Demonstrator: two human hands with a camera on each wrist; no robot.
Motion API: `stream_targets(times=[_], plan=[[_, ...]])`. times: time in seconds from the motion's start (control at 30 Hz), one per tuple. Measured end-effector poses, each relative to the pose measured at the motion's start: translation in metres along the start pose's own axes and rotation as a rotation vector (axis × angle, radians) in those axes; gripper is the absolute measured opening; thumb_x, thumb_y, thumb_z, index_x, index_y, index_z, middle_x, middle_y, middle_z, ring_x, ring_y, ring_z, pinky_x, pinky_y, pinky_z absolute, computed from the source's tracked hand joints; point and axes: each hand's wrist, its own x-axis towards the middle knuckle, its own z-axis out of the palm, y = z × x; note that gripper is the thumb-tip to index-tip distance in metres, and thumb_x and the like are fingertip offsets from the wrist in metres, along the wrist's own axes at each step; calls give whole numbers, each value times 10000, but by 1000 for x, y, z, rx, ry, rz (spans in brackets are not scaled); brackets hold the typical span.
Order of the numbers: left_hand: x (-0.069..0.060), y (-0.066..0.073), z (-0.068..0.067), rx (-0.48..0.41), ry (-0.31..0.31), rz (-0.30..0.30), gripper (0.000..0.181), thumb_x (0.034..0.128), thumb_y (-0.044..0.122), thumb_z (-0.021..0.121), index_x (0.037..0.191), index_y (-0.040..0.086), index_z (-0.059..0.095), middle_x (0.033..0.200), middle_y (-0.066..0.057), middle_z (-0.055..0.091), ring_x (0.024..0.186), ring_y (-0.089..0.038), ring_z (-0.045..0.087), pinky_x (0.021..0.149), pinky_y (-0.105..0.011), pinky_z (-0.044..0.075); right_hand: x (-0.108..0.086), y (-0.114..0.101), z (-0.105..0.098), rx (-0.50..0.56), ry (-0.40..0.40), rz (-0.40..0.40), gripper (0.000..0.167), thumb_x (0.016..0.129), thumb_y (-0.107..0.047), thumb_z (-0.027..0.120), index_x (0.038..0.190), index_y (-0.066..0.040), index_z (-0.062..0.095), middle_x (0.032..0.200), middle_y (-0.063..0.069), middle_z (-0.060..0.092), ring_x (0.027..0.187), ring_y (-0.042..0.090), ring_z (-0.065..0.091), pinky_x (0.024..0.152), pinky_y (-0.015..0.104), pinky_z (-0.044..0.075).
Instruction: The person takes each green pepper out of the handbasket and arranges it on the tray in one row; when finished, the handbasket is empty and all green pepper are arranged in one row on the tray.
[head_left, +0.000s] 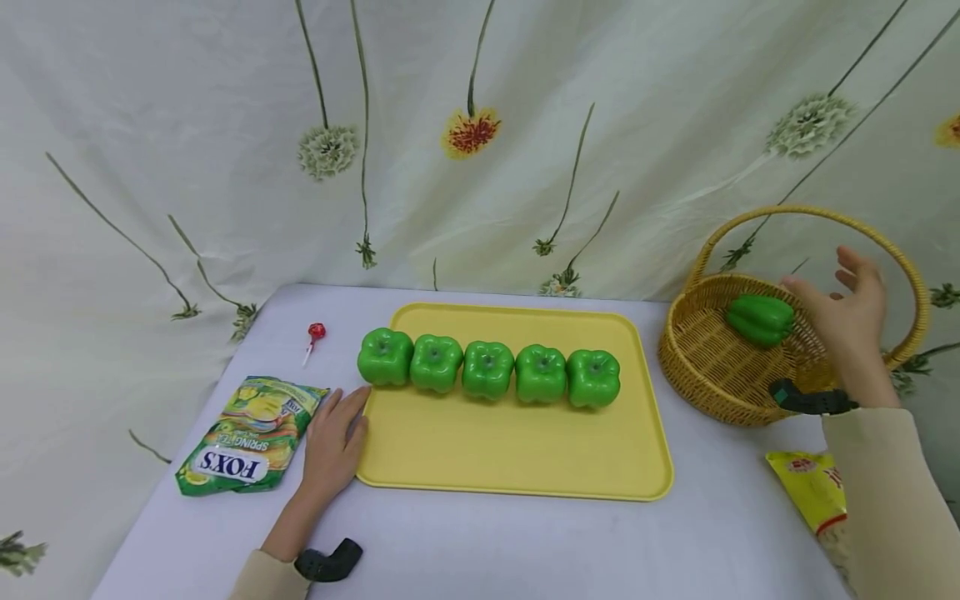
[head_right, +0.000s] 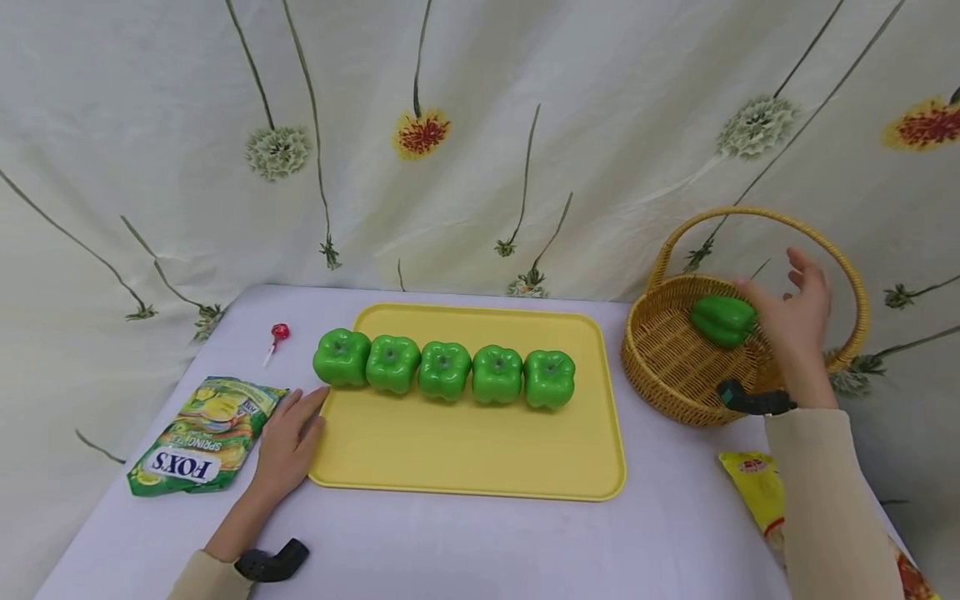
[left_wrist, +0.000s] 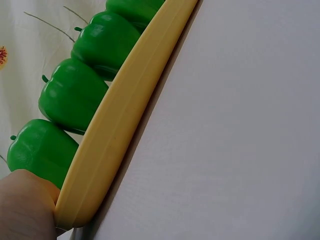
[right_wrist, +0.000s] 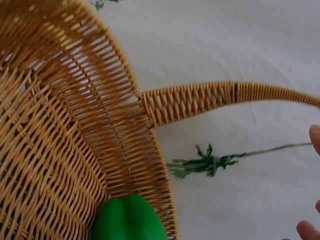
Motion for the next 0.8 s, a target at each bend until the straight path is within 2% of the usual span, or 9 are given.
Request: stream_targets(times=[0.2,0.33,0.47,0.8], plan=[[0,-1,0,3,5,3,443,940,21,503,1381,-17,514,1402,-232,533,1379,-519,310,1092,-695,194,21,10,2,20,20,96,824,881,-529,599,1547,-372,139,1632,-88,77,1516,183,95,1222,457,210],[0,-1,1,5,0,2,447,938,20,501,1384,-11,514,1406,-225,532,1381,-514,308,1093,-694,191,30,25,7,43,32,122,818,895,-482,613,1555,-332,155,1633,-86,110,1512,185,114,1223,418,217],[0,-2,2,3,0,2,448,940,22,502,1386,-4,514,1408,-221,532,1383,-513,307,1090,-696,191,36,38,12,36,31,152,817,902,-460,611,1565,-288,165,1642,-20,127,1503,223,144,1217,416,232],[0,-2,1,6,-4,-5,449,947,32,497,1395,1,508,1416,-217,526,1389,-512,299,1090,-697,191,44,57,19,9,-68,233,908,890,-523,592,1580,-175,114,1653,87,85,1508,326,135,1211,491,235]])
